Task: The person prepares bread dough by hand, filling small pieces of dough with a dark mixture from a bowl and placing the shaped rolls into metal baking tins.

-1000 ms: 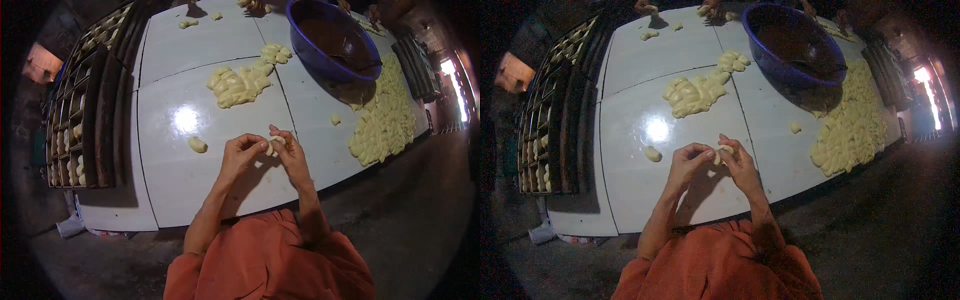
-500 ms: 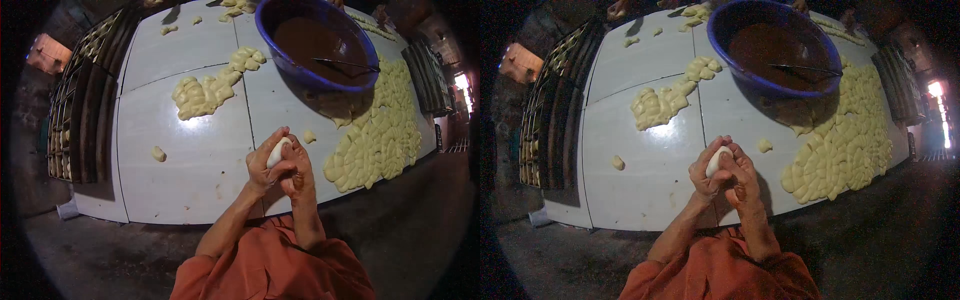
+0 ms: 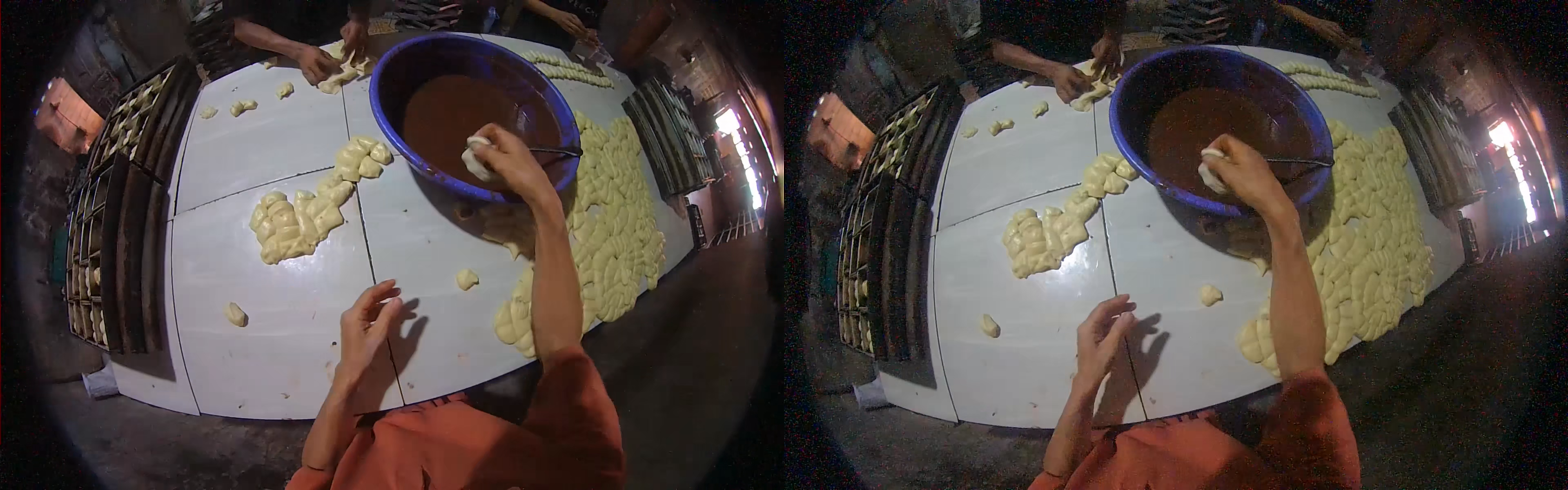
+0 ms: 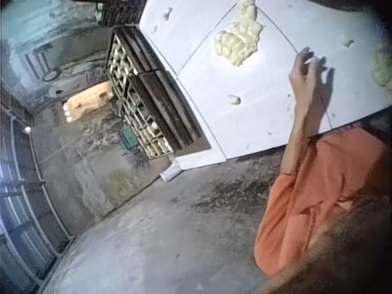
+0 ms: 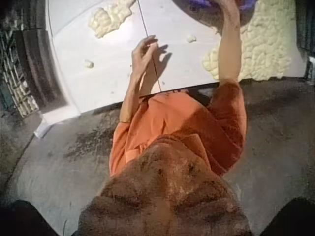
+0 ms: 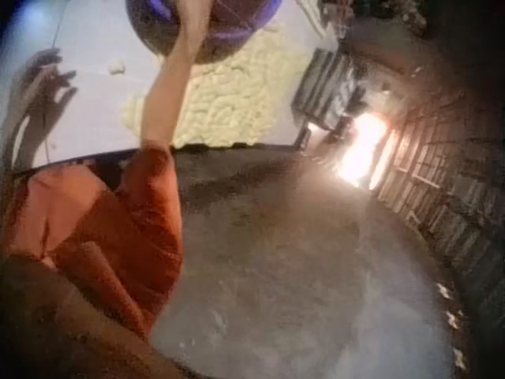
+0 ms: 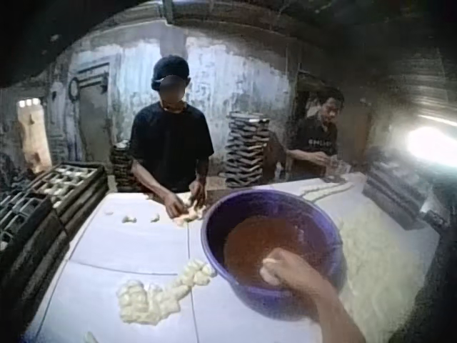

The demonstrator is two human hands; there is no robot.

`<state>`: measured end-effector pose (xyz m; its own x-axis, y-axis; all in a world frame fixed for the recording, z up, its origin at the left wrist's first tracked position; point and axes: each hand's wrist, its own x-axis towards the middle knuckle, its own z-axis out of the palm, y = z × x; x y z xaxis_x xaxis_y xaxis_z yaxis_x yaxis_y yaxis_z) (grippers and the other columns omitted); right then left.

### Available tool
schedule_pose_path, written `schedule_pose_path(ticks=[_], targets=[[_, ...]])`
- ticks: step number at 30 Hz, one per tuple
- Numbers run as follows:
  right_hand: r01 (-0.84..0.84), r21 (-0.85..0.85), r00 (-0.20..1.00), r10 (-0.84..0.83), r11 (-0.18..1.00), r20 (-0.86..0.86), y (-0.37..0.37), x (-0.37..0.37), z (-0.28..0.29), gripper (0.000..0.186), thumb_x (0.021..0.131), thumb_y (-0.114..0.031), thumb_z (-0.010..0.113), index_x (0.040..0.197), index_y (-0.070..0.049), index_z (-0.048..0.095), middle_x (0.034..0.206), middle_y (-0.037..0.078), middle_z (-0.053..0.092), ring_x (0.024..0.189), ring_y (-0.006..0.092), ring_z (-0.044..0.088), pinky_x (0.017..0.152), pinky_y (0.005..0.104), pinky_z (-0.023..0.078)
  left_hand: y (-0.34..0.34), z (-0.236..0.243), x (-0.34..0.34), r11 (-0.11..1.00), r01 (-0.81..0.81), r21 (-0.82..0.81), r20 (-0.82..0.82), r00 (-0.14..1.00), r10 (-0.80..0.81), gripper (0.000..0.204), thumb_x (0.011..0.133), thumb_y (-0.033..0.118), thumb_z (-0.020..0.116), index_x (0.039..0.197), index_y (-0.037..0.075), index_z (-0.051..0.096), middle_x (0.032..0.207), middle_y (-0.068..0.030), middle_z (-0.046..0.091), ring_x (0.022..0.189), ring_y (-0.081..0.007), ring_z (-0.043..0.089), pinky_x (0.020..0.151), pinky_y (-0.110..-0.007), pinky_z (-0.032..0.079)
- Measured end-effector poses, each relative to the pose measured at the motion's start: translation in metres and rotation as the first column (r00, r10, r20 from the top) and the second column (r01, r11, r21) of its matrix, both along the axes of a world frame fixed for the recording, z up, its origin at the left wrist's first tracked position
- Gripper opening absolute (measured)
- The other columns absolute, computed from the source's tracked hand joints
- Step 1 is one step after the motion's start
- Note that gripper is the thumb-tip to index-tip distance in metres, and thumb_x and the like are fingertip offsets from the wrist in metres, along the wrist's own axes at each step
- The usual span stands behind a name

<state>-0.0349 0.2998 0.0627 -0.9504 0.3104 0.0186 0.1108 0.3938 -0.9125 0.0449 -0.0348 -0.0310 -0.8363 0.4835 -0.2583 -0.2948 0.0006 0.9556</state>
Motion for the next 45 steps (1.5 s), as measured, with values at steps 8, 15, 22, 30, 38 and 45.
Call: schedule_pose_path(ticks=[8, 15, 22, 30, 38, 45], targets=[[-0.465, 0.346, 0.836, 0.275, 0.815, 0.476, 0.007, -0.041, -0.022, 0.033, 0.087, -0.028, 0.061, 0.106, -0.001, 0.067, 0.099, 0.021, 0.071, 0.092, 0.0329, 0.068, 0.081, 0.0436, 0.05, -0.013, 0.019, -0.002, 0.995, -0.014, -0.102, 0.002, 1.0, 0.014, 0.035, 0.097, 0.015, 0.064, 0.125, -0.005, 0.06, 0.115, -0.0158, 0.069, 0.102, -0.02, 0.067, 0.089, -0.032, 0.053], [-0.112, 0.154, 0.973, 0.078, 0.982, 0.216, -0.015, -0.01, 0.005, 0.03, 0.093, -0.031, 0.062, 0.099, -0.001, 0.066, 0.086, 0.008, 0.069, 0.081, 0.019, 0.067, 0.074, 0.037, 0.051, 0.003, 0.029, -0.016, 0.991, 0.067, -0.116, 0.048, 0.997, -0.062, 0.034, 0.096, 0.017, 0.064, 0.124, -0.002, 0.063, 0.114, -0.014, 0.07, 0.1, -0.0186, 0.068, 0.089, -0.032, 0.053], [-0.051, -0.734, 0.992, -0.052, 0.677, -0.117, -0.093, 0.028, -0.005, 0.017, 0.097, -0.022, 0.064, 0.101, -0.007, 0.058, 0.084, 0.006, 0.066, 0.069, 0.0113, 0.066, 0.06, 0.0231, 0.056, 0.06, 0.03, -0.041, 0.945, 0.004, 0.328, 0.176, 0.982, -0.066, 0.04, 0.101, 0.028, 0.058, 0.129, 0.0, 0.059, 0.121, -0.0103, 0.066, 0.107, -0.0183, 0.064, 0.088, -0.032, 0.052], [-0.061, -0.855, 0.998, 0.031, 0.516, -0.053, -0.18, 0.066, -0.057, 0.022, 0.096, -0.014, 0.06, 0.115, -0.007, 0.053, 0.102, 0.004, 0.064, 0.089, 0.0087, 0.065, 0.076, 0.021, 0.055, -0.001, 0.005, -0.036, 0.849, -0.373, 0.374, 0.47, 0.865, 0.173, 0.032, 0.095, 0.028, 0.069, 0.112, 0.001, 0.068, 0.095, -0.0069, 0.072, 0.083, -0.0136, 0.068, 0.076, -0.025, 0.054], [-0.088, 0.041, 0.977, 0.094, 0.995, -0.192, -0.287, 0.082, -0.081, 0.039, 0.085, -0.004, 0.073, 0.123, -0.002, 0.062, 0.12, 0.015, 0.059, 0.107, 0.027, 0.062, 0.086, 0.0352, 0.055, -0.073, 0.011, -0.033, 0.854, -0.491, 0.175, 0.139, 0.871, 0.472, 0.032, 0.094, 0.018, 0.07, 0.116, -0.005, 0.07, 0.096, -0.0089, 0.072, 0.08, -0.0116, 0.067, 0.074, -0.024, 0.055], [-0.096, -0.398, 0.995, 0.087, 0.912, -0.041, -0.318, 0.058, -0.094, 0.013, 0.094, -0.012, 0.067, 0.099, 0.0, 0.07, 0.085, 0.002, 0.067, 0.073, 0.0105, 0.059, 0.064, 0.0289, 0.049, -0.113, 0.003, -0.052, 0.903, -0.407, 0.137, 0.178, 0.907, 0.382, 0.034, 0.092, 0.018, 0.073, 0.117, -0.003, 0.067, 0.102, -0.0093, 0.071, 0.089, -0.016, 0.067, 0.077, -0.03, 0.056]])
